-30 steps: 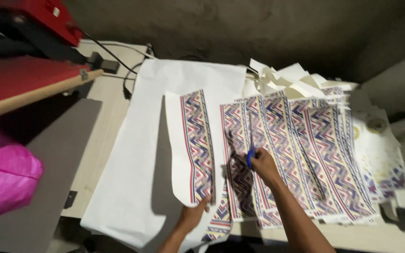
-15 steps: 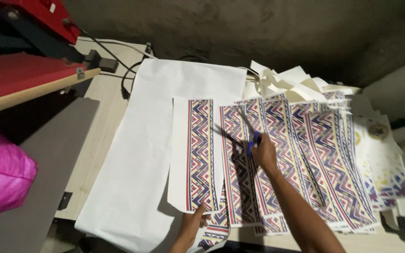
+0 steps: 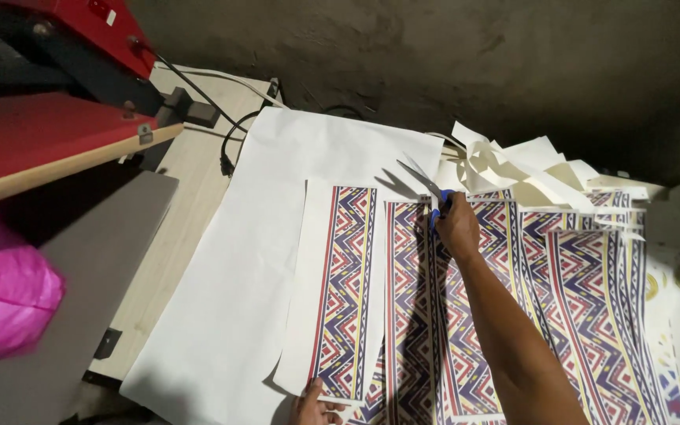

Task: The person uses blue-handled scissors to cut a large sheet of patterned paper into smaller rectangular strips. They repeatedly align the paper on a table, cut along the edges, and separate the cut pieces from the main sheet.

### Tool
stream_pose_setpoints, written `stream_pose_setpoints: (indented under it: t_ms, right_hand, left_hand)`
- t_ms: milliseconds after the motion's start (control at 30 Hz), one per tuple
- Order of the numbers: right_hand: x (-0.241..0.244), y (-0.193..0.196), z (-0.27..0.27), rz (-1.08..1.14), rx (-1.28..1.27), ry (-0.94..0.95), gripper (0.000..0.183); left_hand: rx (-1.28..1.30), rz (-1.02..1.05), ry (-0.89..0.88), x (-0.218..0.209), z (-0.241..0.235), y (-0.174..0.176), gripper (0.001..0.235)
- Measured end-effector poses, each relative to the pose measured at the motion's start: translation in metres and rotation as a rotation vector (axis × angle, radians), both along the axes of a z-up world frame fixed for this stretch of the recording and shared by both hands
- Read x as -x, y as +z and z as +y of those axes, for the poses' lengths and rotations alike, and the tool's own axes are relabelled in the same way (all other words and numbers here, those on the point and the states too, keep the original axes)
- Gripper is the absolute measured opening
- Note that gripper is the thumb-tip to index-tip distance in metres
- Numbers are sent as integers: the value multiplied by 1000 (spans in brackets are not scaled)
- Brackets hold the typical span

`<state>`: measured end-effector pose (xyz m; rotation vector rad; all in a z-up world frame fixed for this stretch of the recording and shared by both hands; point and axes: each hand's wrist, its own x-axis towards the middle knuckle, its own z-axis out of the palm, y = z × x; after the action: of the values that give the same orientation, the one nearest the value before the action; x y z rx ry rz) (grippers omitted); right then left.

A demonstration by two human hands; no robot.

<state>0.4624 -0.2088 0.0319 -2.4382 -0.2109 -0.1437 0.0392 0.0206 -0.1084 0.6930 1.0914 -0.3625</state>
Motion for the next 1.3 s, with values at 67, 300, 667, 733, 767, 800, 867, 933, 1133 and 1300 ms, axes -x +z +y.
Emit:
stream_pose_setpoints:
  t_ms: [67, 300, 667, 733, 767, 800, 867, 933, 1133, 1300]
  right_hand:
    - [-4, 1, 5, 33, 7, -13, 47]
    - [-22, -22, 3, 289, -7, -68, 33]
    - [-50, 82, -211, 105, 269, 157, 35]
    - [-65, 85, -258, -41, 358, 200, 26]
    - [-68, 84, -279, -134, 323, 128, 25]
    - [-71, 84, -300, -227, 288, 56, 25]
    - [-36, 102, -293, -234, 195, 12, 23]
    - [12, 109, -272, -235, 103, -30, 21]
    - [218, -14, -201, 557, -293, 280, 33]
    - [370, 41, -97, 1276, -365, -14, 51]
  left_hand:
    - [-27, 7, 3, -5, 0, 11, 60]
    - [-128, -69, 121, -10, -8, 33, 50]
    - [-150, -262, -22, -17, -32, 102, 36]
    - [-132, -298, -24, -15, -41, 90, 34]
    - [-131, -364, -15, -12, -47, 73, 31]
    - [-129, -430, -5, -10, -54, 57, 29]
    - [-171, -399, -68, -21, -67, 66, 30]
    - [-213, -361, -130, -29, -75, 73, 31]
    - [-123, -393, -91, -28, -57, 52, 42]
    - [-166, -383, -58, -21, -36, 28, 26]
